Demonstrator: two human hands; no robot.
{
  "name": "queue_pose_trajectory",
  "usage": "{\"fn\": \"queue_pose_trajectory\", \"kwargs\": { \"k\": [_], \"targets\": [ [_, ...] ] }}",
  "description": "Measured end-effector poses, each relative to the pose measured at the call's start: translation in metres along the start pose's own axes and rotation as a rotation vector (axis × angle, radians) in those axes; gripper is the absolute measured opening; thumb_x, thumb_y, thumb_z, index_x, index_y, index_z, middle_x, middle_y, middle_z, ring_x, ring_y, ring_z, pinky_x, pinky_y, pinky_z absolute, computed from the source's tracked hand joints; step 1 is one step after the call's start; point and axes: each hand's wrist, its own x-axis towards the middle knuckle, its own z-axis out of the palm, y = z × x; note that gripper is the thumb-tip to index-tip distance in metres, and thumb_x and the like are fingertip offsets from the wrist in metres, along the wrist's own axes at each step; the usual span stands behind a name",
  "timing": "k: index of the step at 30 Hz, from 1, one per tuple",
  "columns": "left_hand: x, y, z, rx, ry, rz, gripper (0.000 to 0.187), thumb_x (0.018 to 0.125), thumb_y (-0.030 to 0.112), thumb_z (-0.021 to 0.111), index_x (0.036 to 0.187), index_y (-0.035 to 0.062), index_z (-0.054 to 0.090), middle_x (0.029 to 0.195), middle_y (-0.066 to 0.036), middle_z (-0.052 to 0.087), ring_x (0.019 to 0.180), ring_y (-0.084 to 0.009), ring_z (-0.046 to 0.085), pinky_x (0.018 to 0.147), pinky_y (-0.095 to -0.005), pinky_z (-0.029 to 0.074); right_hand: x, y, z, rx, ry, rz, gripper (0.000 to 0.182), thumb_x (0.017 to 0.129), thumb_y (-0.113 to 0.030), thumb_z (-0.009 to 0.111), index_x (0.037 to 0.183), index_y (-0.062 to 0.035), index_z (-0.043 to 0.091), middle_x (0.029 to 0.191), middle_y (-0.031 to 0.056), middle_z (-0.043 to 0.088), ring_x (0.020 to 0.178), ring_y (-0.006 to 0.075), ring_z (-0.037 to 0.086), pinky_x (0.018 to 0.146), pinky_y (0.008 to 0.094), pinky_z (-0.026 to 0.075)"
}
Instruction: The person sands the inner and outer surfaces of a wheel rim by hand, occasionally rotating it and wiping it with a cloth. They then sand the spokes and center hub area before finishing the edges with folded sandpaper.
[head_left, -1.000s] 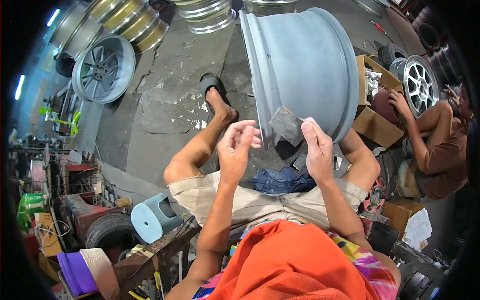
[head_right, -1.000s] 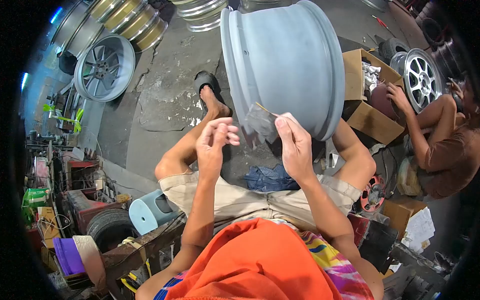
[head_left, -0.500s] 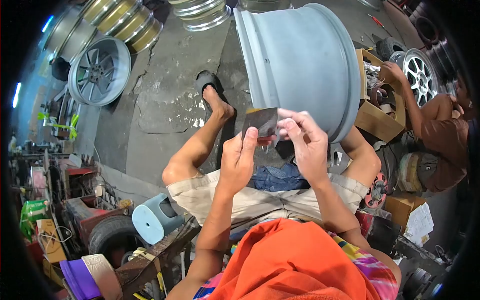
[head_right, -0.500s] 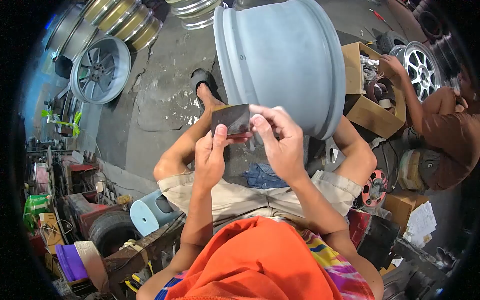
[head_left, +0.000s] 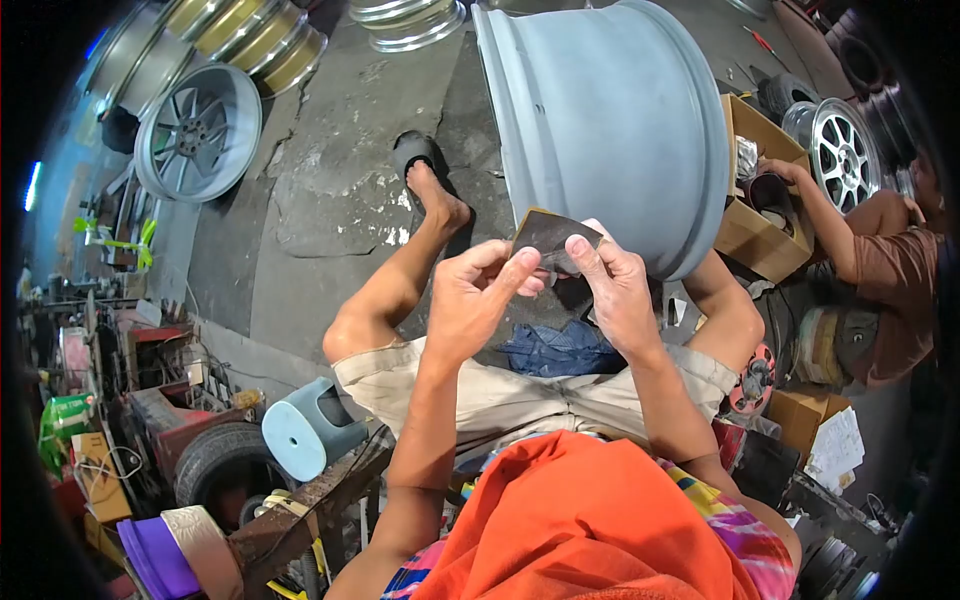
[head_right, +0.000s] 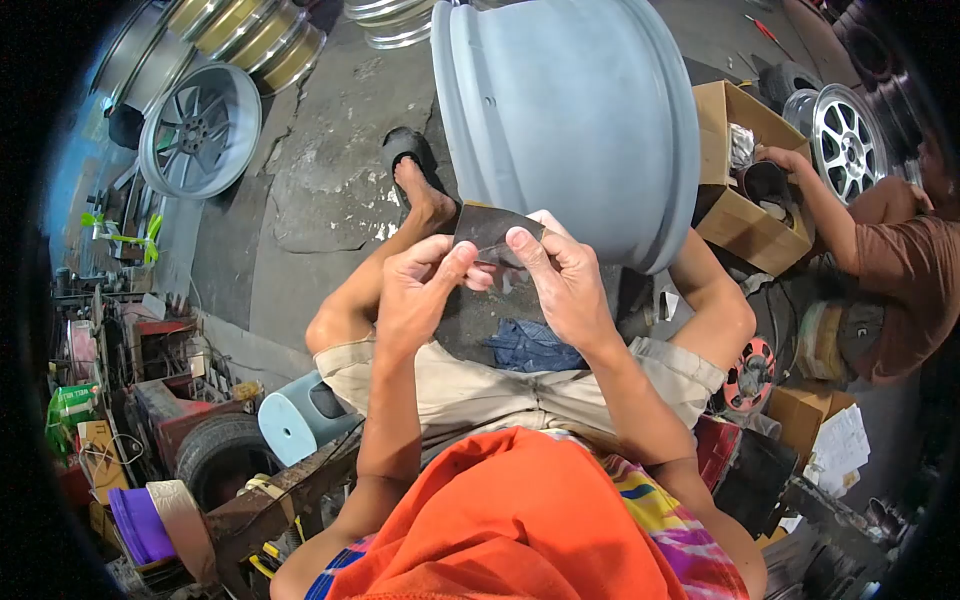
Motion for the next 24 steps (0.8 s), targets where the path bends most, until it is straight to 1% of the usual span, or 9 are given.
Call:
{"fn": "queue_pose_trajectory", "kwargs": {
  "k": [2, 5, 7, 11, 14, 15, 17, 18, 24],
  "targets": [
    [0.0, -0.001, -0.003, -0.003, -0.004, 0.004, 0.023, 0.099, 0.018, 0.066, 0.097, -0.0043, 0.072, 0.083, -0.011, 0.073, 0.072, -0.0116, 0.067, 0.067, -0.0253, 0.055, 0.001, 0.008, -0.003, -0.025, 0.008, 0.022, 0.044, 0.102, -0.026, 0.061, 0.071, 0.0053, 0.061, 0.084, 0.0024, 0.054, 0.069, 0.0091, 0.039, 0.093, 0.031, 0.049],
    [-0.001, 0.0, -0.007, -0.012, -0.011, 0.001, 0.021, 0.097, 0.016, 0.068, 0.097, -0.0049, 0.071, 0.083, -0.012, 0.073, 0.072, -0.0131, 0.067, 0.066, -0.026, 0.055, 0.001, 0.006, -0.002, 0.024, -0.072, -0.053, 0.039, 0.103, -0.028, 0.059, 0.081, 0.0047, 0.065, 0.081, 0.0021, 0.057, 0.066, 0.0093, 0.046, 0.084, 0.0306, 0.054],
    [0.001, 0.0, -0.009, -0.018, -0.026, -0.007, 0.021, 0.097, 0.016, 0.068, 0.096, -0.0046, 0.071, 0.082, -0.012, 0.072, 0.071, -0.0131, 0.067, 0.065, -0.0262, 0.055, -0.003, -0.014, 0.003, 0.383, -0.136, 0.142, 0.038, 0.105, -0.029, 0.056, 0.096, 0.0062, 0.066, 0.087, 0.004, 0.06, 0.067, 0.0102, 0.058, 0.073, 0.0288, 0.056],
    [0.013, -0.004, -0.017, 0.034, -0.036, 0.064, 0.024, 0.1, 0.016, 0.064, 0.097, -0.0067, 0.07, 0.081, -0.011, 0.071, 0.07, -0.0132, 0.066, 0.064, -0.0256, 0.055, -0.001, -0.023, -0.004, 0.337, -0.23, 0.074, 0.038, 0.106, -0.029, 0.052, 0.108, 0.0075, 0.064, 0.095, 0.0058, 0.061, 0.074, 0.0128, 0.067, 0.064, 0.0263, 0.056],
    [0.045, -0.01, -0.033, 0.082, 0.105, 0.152, 0.034, 0.105, 0.022, 0.055, 0.101, -0.0086, 0.068, 0.088, -0.012, 0.071, 0.074, -0.0128, 0.066, 0.067, -0.0244, 0.053, 0.017, -0.023, -0.002, -0.059, 0.137, -0.336, 0.031, 0.103, -0.022, 0.058, 0.123, 0.0002, 0.066, 0.108, 0.0081, 0.063, 0.082, 0.017, 0.069, 0.066, 0.028, 0.055],
    [0.058, -0.01, -0.036, 0.11, 0.173, 0.159, 0.036, 0.106, 0.024, 0.053, 0.102, -0.0082, 0.068, 0.091, -0.012, 0.071, 0.077, -0.0131, 0.066, 0.07, -0.025, 0.053, 0.026, -0.019, -0.001, -0.06, 0.139, -0.338, 0.031, 0.103, -0.022, 0.058, 0.123, 0.0002, 0.066, 0.108, 0.0081, 0.063, 0.082, 0.017, 0.069, 0.066, 0.028, 0.055],
    [0.085, -0.015, -0.033, 0.127, 0.201, 0.25, 0.037, 0.106, 0.027, 0.053, 0.105, -0.0076, 0.068, 0.094, -0.011, 0.071, 0.081, -0.0138, 0.065, 0.075, -0.0265, 0.053, 0.043, -0.001, 0.003, -0.688, 0.263, -0.894, 0.035, 0.094, -0.016, 0.067, 0.128, -0.0087, 0.067, 0.117, 0.009, 0.065, 0.093, 0.0224, 0.068, 0.073, 0.0326, 0.055],
    [0.099, -0.018, -0.032, 0.146, 0.233, 0.335, 0.039, 0.106, 0.029, 0.052, 0.107, -0.007, 0.067, 0.097, -0.01, 0.07, 0.085, -0.0145, 0.065, 0.079, -0.028, 0.053, 0.043, 0.01, 0.007, -0.766, 0.23, -0.896, 0.041, 0.086, -0.017, 0.072, 0.127, -0.0136, 0.069, 0.124, 0.0044, 0.064, 0.106, 0.0232, 0.062, 0.086, 0.0366, 0.049],
    [0.174, -0.03, -0.031, 0.248, 0.205, 0.432, 0.038, 0.104, 0.031, 0.054, 0.12, -0.0017, 0.065, 0.109, -0.014, 0.07, 0.099, -0.018, 0.066, 0.085, -0.03, 0.051, 0.094, -0.011, 0.03, -1.008, 0.279, -1.036, 0.038, 0.087, -0.025, 0.071, 0.124, -0.0174, 0.07, 0.128, -0.005, 0.064, 0.115, 0.0185, 0.054, 0.095, 0.0366, 0.036]
  ]
}}
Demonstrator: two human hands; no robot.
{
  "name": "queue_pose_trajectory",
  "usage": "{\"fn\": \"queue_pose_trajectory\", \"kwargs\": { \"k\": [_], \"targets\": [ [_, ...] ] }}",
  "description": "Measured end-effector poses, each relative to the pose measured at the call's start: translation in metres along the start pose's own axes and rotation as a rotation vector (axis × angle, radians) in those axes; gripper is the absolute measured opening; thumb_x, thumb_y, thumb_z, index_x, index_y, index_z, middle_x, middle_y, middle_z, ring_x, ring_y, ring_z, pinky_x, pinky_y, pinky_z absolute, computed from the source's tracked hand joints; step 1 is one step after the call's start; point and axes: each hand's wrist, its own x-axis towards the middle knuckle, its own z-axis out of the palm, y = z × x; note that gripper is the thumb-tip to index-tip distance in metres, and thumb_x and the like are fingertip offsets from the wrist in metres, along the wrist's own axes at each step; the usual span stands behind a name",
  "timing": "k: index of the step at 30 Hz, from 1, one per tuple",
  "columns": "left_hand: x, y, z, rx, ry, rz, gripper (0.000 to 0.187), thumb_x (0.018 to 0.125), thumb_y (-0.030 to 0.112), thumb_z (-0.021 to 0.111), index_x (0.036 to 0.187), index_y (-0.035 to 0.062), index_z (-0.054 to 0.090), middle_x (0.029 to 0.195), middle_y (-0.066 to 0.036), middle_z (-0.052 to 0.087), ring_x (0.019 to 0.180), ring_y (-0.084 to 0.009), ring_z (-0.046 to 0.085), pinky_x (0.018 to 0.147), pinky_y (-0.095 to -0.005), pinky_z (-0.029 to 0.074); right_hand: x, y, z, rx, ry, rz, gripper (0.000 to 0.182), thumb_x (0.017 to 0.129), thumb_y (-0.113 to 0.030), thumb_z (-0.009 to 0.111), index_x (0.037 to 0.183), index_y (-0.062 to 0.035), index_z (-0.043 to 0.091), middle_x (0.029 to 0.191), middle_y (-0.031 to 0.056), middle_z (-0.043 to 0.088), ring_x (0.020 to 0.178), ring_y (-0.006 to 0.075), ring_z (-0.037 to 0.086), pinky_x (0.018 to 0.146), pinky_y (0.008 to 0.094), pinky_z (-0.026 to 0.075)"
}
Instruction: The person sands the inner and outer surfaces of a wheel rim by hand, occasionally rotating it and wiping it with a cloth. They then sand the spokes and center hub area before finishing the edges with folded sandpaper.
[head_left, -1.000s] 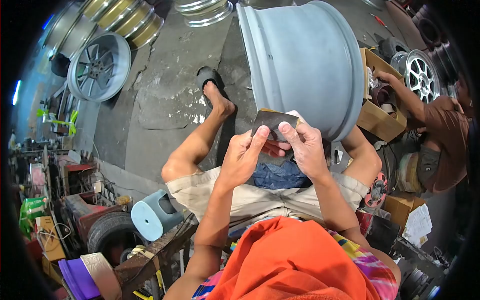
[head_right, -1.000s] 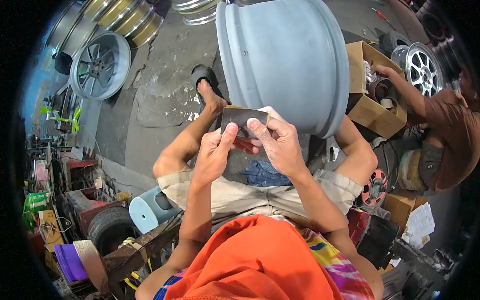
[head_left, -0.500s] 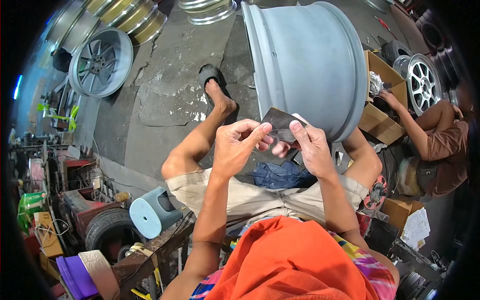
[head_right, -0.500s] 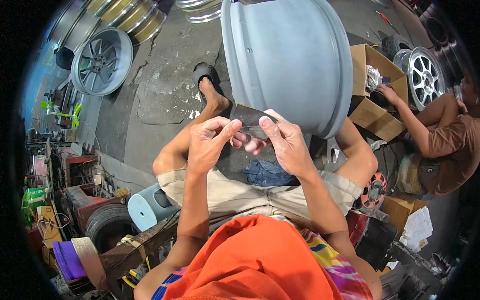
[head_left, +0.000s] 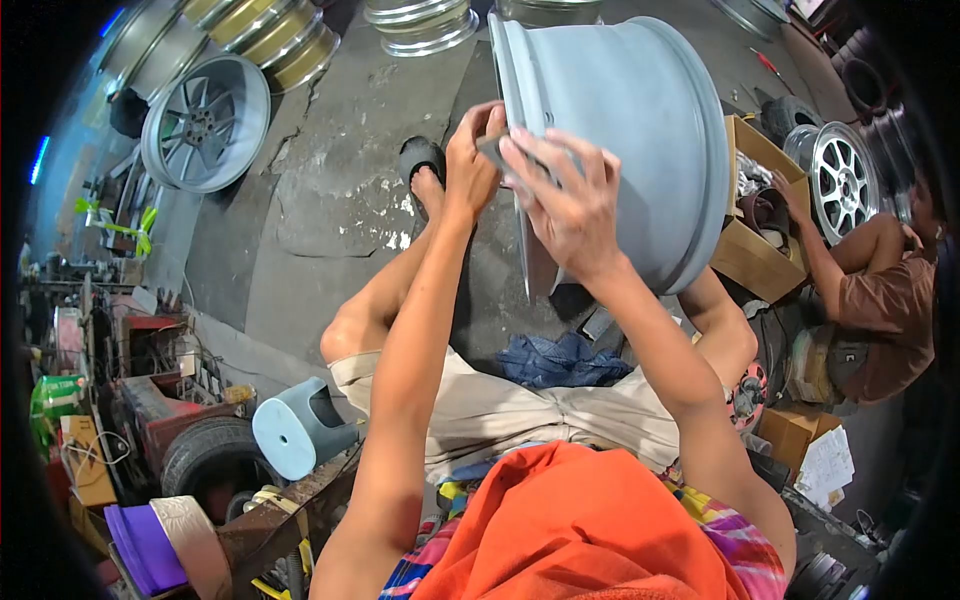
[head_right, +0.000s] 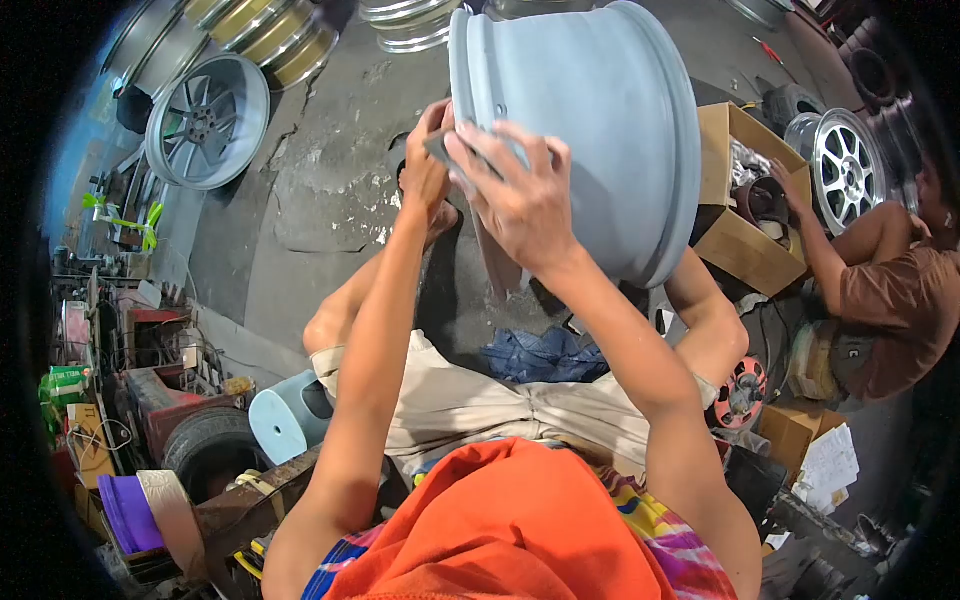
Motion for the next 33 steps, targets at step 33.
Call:
{"fn": "queue_pose_trajectory", "kwargs": {
  "k": [33],
  "targets": [
    [0.083, -0.063, 0.039, -0.131, -0.205, 0.174, 0.021, 0.084, 0.021, 0.074, 0.089, 0.0, 0.074, 0.082, -0.007, 0.073, 0.077, -0.0131, 0.066, 0.07, -0.0348, 0.053, 0.11, 0.035, 0.034, -0.02, -0.143, 0.205, 0.03, 0.097, -0.033, 0.058, 0.115, -0.0147, 0.074, 0.109, 0.0063, 0.068, 0.111, 0.0289, 0.054, 0.093, 0.0462, 0.039]
  ]
}}
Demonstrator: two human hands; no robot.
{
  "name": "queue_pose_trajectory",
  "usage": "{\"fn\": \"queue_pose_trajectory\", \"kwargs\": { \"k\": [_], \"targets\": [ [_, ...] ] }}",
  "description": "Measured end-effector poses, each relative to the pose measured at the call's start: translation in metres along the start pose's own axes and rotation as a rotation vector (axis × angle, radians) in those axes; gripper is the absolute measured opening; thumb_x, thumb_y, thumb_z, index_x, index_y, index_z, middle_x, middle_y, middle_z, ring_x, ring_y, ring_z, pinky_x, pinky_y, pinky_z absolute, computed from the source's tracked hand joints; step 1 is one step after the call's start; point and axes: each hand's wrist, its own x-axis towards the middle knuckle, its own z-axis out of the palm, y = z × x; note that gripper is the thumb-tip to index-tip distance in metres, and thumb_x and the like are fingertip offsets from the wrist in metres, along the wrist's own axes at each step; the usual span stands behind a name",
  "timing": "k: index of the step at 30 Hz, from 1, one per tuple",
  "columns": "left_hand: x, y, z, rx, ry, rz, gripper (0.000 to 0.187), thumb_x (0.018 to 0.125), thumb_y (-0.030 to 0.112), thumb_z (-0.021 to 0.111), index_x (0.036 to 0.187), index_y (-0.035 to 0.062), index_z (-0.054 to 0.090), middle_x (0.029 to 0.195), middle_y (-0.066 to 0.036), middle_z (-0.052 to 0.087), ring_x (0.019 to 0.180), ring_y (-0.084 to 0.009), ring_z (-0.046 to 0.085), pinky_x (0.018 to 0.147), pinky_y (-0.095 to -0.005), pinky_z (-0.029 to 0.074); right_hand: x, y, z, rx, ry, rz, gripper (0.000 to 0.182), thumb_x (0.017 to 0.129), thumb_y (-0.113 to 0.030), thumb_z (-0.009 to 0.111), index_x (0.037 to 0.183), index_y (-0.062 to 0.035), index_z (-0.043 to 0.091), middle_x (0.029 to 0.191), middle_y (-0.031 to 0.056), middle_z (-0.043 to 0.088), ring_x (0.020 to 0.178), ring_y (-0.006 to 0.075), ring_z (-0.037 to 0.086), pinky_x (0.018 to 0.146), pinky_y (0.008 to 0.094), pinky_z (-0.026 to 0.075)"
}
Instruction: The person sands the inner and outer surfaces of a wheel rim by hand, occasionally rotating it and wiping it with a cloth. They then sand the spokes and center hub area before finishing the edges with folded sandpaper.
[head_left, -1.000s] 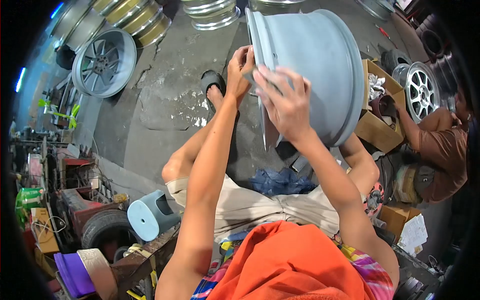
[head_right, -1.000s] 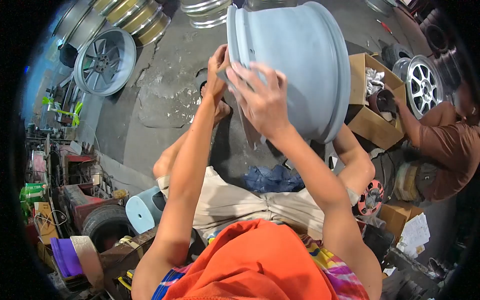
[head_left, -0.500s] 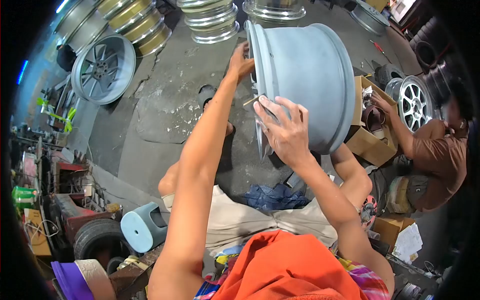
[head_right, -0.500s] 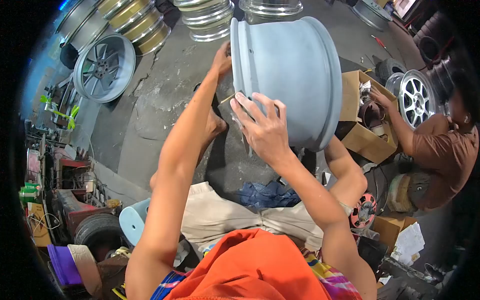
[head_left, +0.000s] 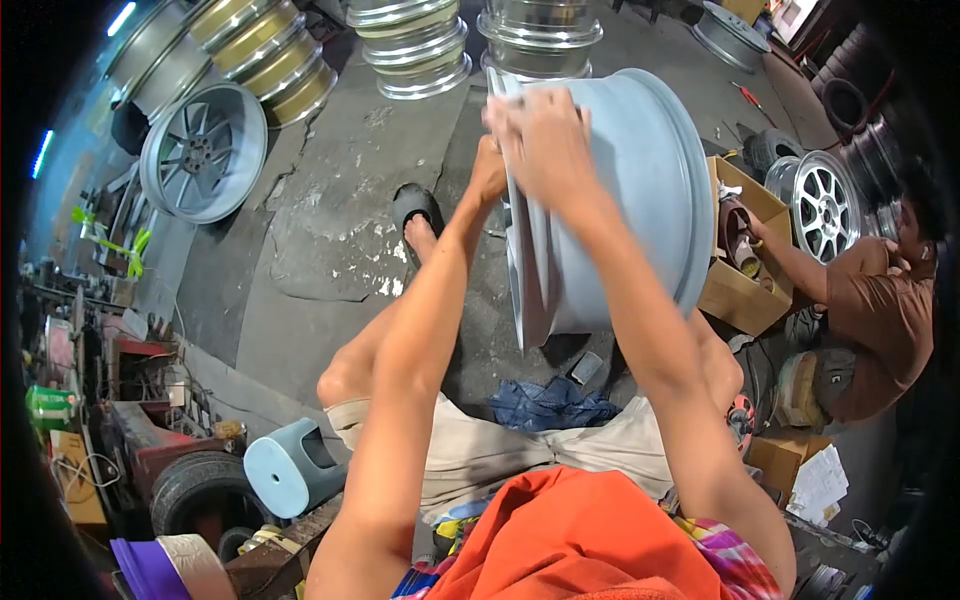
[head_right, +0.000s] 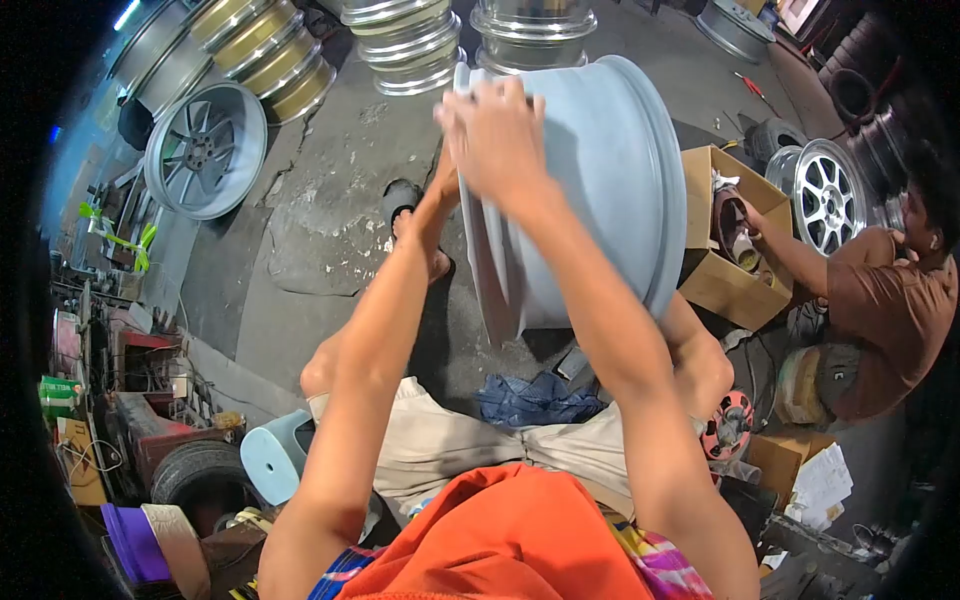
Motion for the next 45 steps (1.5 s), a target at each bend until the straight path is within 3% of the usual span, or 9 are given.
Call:
{"fn": "queue_pose_trajectory", "kwargs": {
  "k": [3, 7, 12, 16, 26, 28, 33, 40, 45],
  "targets": [
    [-0.029, -0.016, 0.009, -0.353, 0.139, -0.001, 0.013, 0.085, 0.014, 0.073, 0.088, 0.001, 0.074, 0.082, -0.004, 0.073, 0.075, -0.0106, 0.065, 0.069, -0.0327, 0.053, -0.077, -0.03, -0.031, -0.037, 0.073, -0.07, 0.033, 0.096, -0.031, 0.059, 0.122, -0.0145, 0.071, 0.113, 0.004, 0.067, 0.117, 0.028, 0.052, 0.098, 0.044, 0.037],
    [-0.062, 0.056, 0.021, -0.279, 0.11, -0.145, 0.006, 0.085, 0.007, 0.071, 0.087, 0.0031, 0.075, 0.081, -0.001, 0.072, 0.074, -0.0087, 0.064, 0.068, -0.0297, 0.052, -0.036, -0.013, -0.014, 0.062, 0.076, -0.013, 0.033, 0.099, -0.034, 0.055, 0.115, -0.0122, 0.073, 0.115, 0.0069, 0.068, 0.117, 0.0335, 0.052, 0.097, 0.0486, 0.039],
    [-0.08, 0.059, 0.02, -0.357, 0.092, -0.271, 0.008, 0.085, -0.001, 0.067, 0.082, 0.0031, 0.073, 0.077, 0.002, 0.07, 0.07, -0.006, 0.062, 0.062, -0.0255, 0.05, 0.059, 0.019, 0.017, -0.02, -0.437, 0.218, 0.041, 0.1, -0.04, 0.051, 0.093, -0.0062, 0.073, 0.103, 0.0139, 0.071, 0.111, 0.0398, 0.055, 0.094, 0.0552, 0.042],
    [-0.076, 0.076, 0.031, -0.194, 0.148, -0.081, 0.008, 0.084, -0.001, 0.068, 0.079, 0.0029, 0.071, 0.075, 0.003, 0.069, 0.068, -0.0049, 0.06, 0.06, -0.0255, 0.049, -0.037, -0.018, -0.032, -0.006, 0.017, -0.116, 0.035, 0.097, -0.035, 0.055, 0.101, -0.0063, 0.076, 0.103, 0.0134, 0.072, 0.111, 0.037, 0.055, 0.093, 0.0595, 0.04],
    [-0.083, 0.062, 0.025, -0.266, 0.11, -0.229, 0.01, 0.085, 0.002, 0.069, 0.076, 0.0026, 0.068, 0.074, 0.004, 0.067, 0.068, -0.0046, 0.058, 0.06, -0.0261, 0.048, 0.008, -0.01, -0.014, -0.209, -0.307, -0.029, 0.032, 0.098, -0.032, 0.056, 0.114, -0.0111, 0.074, 0.109, 0.0056, 0.068, 0.111, 0.0294, 0.054, 0.093, 0.0458, 0.037],
    [-0.081, 0.045, 0.032, -0.257, 0.12, -0.113, 0.01, 0.085, 0.003, 0.069, 0.076, 0.0023, 0.068, 0.073, 0.003, 0.067, 0.068, -0.0048, 0.058, 0.059, -0.0261, 0.048, -0.036, -0.022, -0.031, -0.087, -0.002, -0.166, 0.031, 0.096, -0.032, 0.058, 0.099, -0.0064, 0.075, 0.105, 0.0102, 0.069, 0.108, 0.0328, 0.056, 0.087, 0.0514, 0.038],
    [-0.091, 0.062, 0.025, -0.154, 0.093, -0.109, 0.016, 0.086, 0.007, 0.07, 0.071, 0.0029, 0.067, 0.071, 0.003, 0.067, 0.067, -0.0043, 0.058, 0.058, -0.0271, 0.047, 0.016, -0.009, -0.01, -0.086, -0.214, 0.097, 0.027, 0.096, -0.031, 0.059, 0.102, -0.009, 0.073, 0.108, 0.0094, 0.068, 0.107, 0.0311, 0.056, 0.087, 0.0505, 0.038],
    [-0.095, 0.078, 0.036, -0.095, 0.205, -0.133, 0.018, 0.085, 0.006, 0.069, 0.068, 0.0023, 0.067, 0.066, 0.003, 0.065, 0.064, -0.004, 0.056, 0.056, -0.0264, 0.047, -0.041, -0.025, -0.029, -0.026, 0.008, -0.052, 0.029, 0.097, -0.028, 0.055, 0.11, -0.0094, 0.073, 0.105, 0.0067, 0.068, 0.111, 0.0291, 0.055, 0.089, 0.0481, 0.038],
    [-0.092, 0.07, 0.023, -0.075, 0.096, -0.062, 0.014, 0.085, 0.005, 0.068, 0.071, 0.0021, 0.068, 0.067, 0.004, 0.066, 0.065, -0.0037, 0.056, 0.056, -0.0268, 0.047, 0.0, -0.016, -0.013, -0.1, -0.139, 0.037, 0.03, 0.097, -0.028, 0.056, 0.108, -0.0069, 0.074, 0.108, 0.008, 0.069, 0.116, 0.0303, 0.053, 0.092, 0.0493, 0.037]
  ]
}}
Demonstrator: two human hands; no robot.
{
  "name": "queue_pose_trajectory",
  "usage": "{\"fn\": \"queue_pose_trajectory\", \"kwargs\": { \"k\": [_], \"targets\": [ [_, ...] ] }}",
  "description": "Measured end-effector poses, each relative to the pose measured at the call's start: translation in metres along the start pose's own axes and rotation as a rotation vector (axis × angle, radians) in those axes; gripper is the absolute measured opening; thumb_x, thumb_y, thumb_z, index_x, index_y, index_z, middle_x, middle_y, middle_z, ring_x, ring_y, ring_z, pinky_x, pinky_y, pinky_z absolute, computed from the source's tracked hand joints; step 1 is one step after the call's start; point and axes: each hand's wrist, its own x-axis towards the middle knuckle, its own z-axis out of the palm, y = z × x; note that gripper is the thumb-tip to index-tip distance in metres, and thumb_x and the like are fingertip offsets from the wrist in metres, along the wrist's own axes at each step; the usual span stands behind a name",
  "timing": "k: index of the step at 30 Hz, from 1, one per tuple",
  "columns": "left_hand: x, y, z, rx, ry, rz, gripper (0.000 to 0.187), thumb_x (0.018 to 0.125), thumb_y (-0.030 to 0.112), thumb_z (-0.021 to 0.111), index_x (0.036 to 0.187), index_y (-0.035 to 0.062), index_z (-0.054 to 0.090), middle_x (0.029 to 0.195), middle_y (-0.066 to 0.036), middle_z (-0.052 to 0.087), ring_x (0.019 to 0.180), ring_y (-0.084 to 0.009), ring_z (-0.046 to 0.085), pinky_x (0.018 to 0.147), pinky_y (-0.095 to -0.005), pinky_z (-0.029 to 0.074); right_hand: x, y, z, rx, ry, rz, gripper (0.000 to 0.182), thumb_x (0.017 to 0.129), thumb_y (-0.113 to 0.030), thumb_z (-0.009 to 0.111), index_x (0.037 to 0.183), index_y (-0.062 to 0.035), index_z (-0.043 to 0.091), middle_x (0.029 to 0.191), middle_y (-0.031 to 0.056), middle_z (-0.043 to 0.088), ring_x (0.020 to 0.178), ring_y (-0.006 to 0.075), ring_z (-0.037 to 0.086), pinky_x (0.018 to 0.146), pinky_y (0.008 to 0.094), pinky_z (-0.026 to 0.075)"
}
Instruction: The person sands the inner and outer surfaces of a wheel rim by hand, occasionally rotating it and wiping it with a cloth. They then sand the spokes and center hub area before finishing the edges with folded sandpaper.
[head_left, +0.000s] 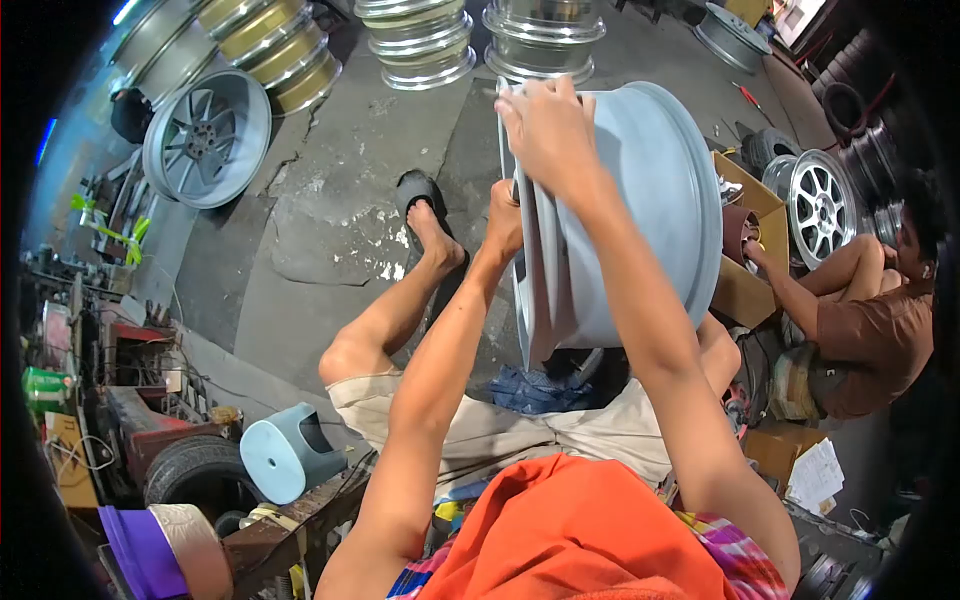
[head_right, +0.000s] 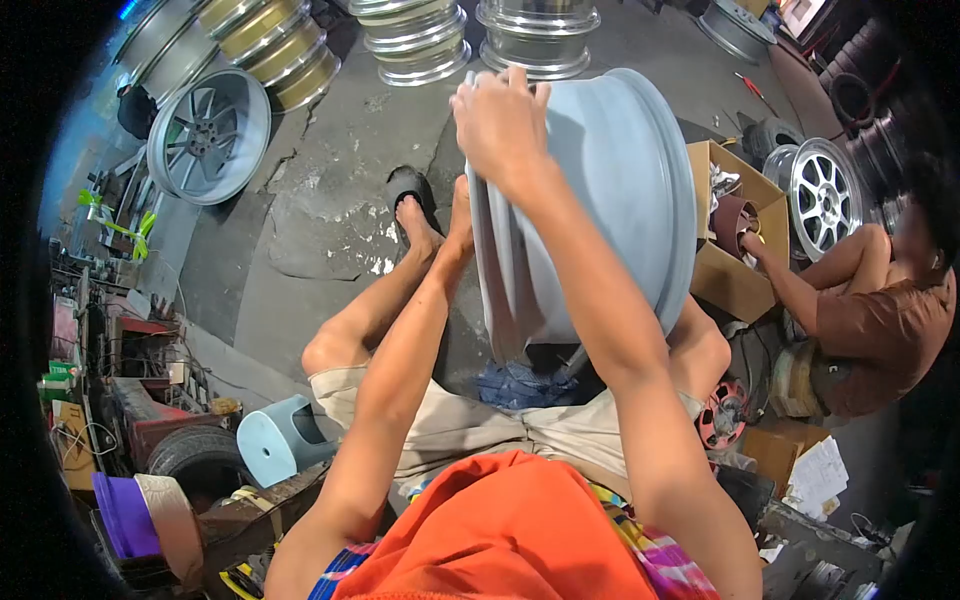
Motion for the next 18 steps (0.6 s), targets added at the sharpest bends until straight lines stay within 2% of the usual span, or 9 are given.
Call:
{"fn": "queue_pose_trajectory", "kwargs": {
  "k": [4, 7, 9, 11, 13, 14, 16, 17, 18],
  "targets": [
    [-0.003, 0.002, 0.012, 0.01, 0.081, 0.001, 0.015, 0.086, 0.006, 0.068, 0.072, 0.0011, 0.066, 0.069, 0.004, 0.066, 0.067, -0.0034, 0.055, 0.056, -0.0274, 0.047, -0.066, -0.015, -0.026, 0.01, 0.134, -0.108, 0.031, 0.098, -0.031, 0.055, 0.113, -0.011, 0.074, 0.107, 0.0068, 0.068, 0.113, 0.0308, 0.054, 0.092, 0.0469, 0.039],
    [-0.013, 0.009, 0.011, -0.019, 0.065, -0.013, 0.015, 0.085, 0.007, 0.068, 0.072, 0.0006, 0.064, 0.068, 0.003, 0.064, 0.067, -0.0036, 0.054, 0.058, -0.0285, 0.047, -0.06, -0.016, -0.027, 0.057, 0.164, -0.097, 0.031, 0.098, -0.032, 0.055, 0.113, -0.0124, 0.074, 0.109, 0.0077, 0.068, 0.115, 0.0309, 0.054, 0.093, 0.0473, 0.04],
    [-0.026, 0.013, 0.01, -0.03, 0.069, -0.202, 0.014, 0.083, 0.006, 0.067, 0.072, 0.0003, 0.063, 0.066, 0.003, 0.061, 0.065, -0.0039, 0.052, 0.056, -0.0284, 0.045, -0.007, -0.002, -0.011, 0.084, -0.034, -0.027, 0.034, 0.095, -0.031, 0.058, 0.109, -0.0038, 0.073, 0.115, 0.0099, 0.068, 0.121, 0.0348, 0.052, 0.096, 0.0545, 0.039],
    [-0.044, 0.02, 0.006, -0.008, -0.009, -0.173, 0.013, 0.08, 0.004, 0.068, 0.071, -0.0011, 0.061, 0.063, 0.003, 0.058, 0.065, -0.003, 0.049, 0.055, -0.0276, 0.043, 0.058, 0.017, 0.024, 0.041, -0.307, 0.03, 0.036, 0.093, -0.035, 0.059, 0.104, -0.0048, 0.075, 0.114, 0.0112, 0.07, 0.122, 0.0384, 0.054, 0.101, 0.0576, 0.038],
    [-0.054, 0.02, 0.006, -0.092, -0.008, -0.246, 0.014, 0.08, 0.004, 0.068, 0.069, -0.0012, 0.06, 0.061, 0.004, 0.056, 0.064, -0.0026, 0.048, 0.054, -0.0275, 0.042, 0.102, 0.018, 0.06, -0.046, -0.584, 0.157, 0.036, 0.092, -0.037, 0.059, 0.099, -0.0058, 0.076, 0.112, 0.0143, 0.071, 0.118, 0.0397, 0.058, 0.104, 0.0591, 0.037],
    [-0.052, 0.02, 0.005, -0.091, -0.008, -0.239, 0.014, 0.08, 0.004, 0.068, 0.069, -0.0012, 0.06, 0.061, 0.004, 0.056, 0.064, -0.0026, 0.048, 0.054, -0.0275, 0.042, 0.105, 0.015, 0.065, -0.047, -0.578, 0.153, 0.036, 0.092, -0.037, 0.059, 0.099, -0.0058, 0.076, 0.112, 0.0143, 0.071, 0.118, 0.0397, 0.058, 0.104, 0.0591, 0.037],
    [-0.047, 0.019, 0.003, -0.005, 0.013, -0.105, 0.014, 0.08, 0.004, 0.067, 0.069, -0.0012, 0.059, 0.061, 0.005, 0.054, 0.063, -0.0029, 0.047, 0.053, -0.0274, 0.041, 0.106, 0.008, 0.066, 0.043, -0.341, 0.184, 0.038, 0.091, -0.04, 0.06, 0.098, -0.0068, 0.077, 0.115, 0.0167, 0.07, 0.114, 0.0363, 0.062, 0.1, 0.0576, 0.041],
    [-0.039, 0.015, 0.003, -0.019, 0.023, -0.103, 0.014, 0.08, 0.004, 0.067, 0.069, -0.0012, 0.059, 0.061, 0.005, 0.054, 0.063, -0.0029, 0.047, 0.053, -0.0274, 0.041, 0.104, 0.012, 0.063, 0.029, -0.348, 0.176, 0.038, 0.091, -0.04, 0.06, 0.098, -0.0068, 0.077, 0.115, 0.0168, 0.07, 0.114, 0.0363, 0.062, 0.1, 0.0576, 0.041],
    [-0.028, 0.014, 0.005, -0.015, 0.047, -0.11, 0.014, 0.08, 0.004, 0.067, 0.07, -0.0013, 0.059, 0.061, 0.005, 0.053, 0.063, -0.0032, 0.047, 0.053, -0.0278, 0.041, 0.091, 0.016, 0.038, 0.034, -0.085, 0.072, 0.038, 0.093, -0.04, 0.057, 0.101, -0.0088, 0.077, 0.116, 0.0184, 0.07, 0.112, 0.0349, 0.064, 0.099, 0.0597, 0.042]
  ]
}}
